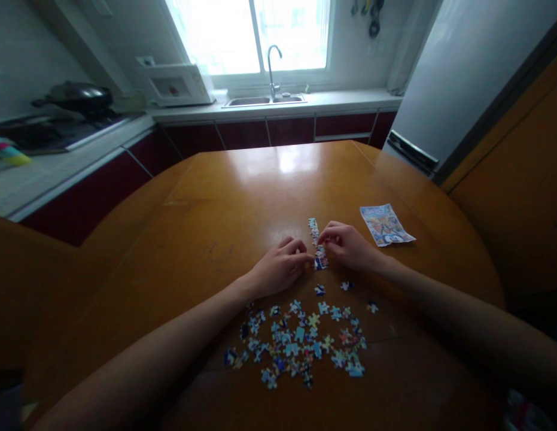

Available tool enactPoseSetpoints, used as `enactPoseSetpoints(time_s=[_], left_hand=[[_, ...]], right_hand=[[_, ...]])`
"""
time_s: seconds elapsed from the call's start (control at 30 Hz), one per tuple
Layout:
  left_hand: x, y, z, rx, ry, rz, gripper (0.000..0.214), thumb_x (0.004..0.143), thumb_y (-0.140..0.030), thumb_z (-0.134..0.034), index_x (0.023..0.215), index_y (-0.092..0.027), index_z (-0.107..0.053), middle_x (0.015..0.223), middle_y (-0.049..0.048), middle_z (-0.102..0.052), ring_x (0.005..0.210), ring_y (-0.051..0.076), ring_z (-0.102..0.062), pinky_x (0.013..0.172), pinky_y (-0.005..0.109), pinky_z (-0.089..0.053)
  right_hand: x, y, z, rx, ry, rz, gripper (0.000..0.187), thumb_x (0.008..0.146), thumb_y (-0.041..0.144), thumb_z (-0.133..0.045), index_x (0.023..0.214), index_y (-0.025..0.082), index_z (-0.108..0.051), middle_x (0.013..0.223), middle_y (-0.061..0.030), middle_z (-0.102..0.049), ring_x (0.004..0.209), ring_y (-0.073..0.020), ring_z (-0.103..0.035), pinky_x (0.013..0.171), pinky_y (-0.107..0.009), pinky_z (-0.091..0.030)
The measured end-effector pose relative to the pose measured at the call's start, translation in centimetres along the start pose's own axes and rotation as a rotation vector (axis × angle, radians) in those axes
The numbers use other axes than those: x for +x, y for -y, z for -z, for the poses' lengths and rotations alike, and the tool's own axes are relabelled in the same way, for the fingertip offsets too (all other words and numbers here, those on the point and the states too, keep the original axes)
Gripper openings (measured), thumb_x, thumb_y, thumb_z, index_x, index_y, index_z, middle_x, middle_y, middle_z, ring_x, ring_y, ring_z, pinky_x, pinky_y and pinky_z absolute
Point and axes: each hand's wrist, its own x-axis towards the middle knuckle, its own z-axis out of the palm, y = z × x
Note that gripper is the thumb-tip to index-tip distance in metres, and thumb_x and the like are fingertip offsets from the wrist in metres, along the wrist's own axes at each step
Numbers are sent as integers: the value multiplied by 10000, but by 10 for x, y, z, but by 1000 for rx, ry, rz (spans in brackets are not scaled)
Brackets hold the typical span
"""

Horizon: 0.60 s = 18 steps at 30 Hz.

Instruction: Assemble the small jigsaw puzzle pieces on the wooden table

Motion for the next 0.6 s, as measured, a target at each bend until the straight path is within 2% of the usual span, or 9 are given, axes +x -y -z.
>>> enactPoseSetpoints(time_s=[0.13,0.3,0.6], left_hand=[[0,-3,2,-39,-20,21,303,908,-62,-494,1111,-231,-642,1074,68,-583,1023,219,-488,927,382,-485],[0,-2,2,-35,-100,74,270,884,-31,-486,1021,-204,-643,1035,68,-579,1016,226,-475,898,378,-477],[-1,-1,1,-3,-54,28,334,887,-38,-517,1051,-259,-705,1065,62,-551,1030,228,-461,908,386,-481]], right_hand=[[-3,5,3,-105,71,36,243,818,32,-553,767,194,-727,896,-44,-601,788,-150,-557,727,-291,-446],[-8,10,1,-204,138,87,232,819,51,-587,776,210,-750,922,-51,-590,817,-160,-559,738,-295,-448],[-8,15,0,-259,199,109,236,865,84,-569,791,219,-748,970,-63,-596,860,-168,-564,774,-301,-448]])
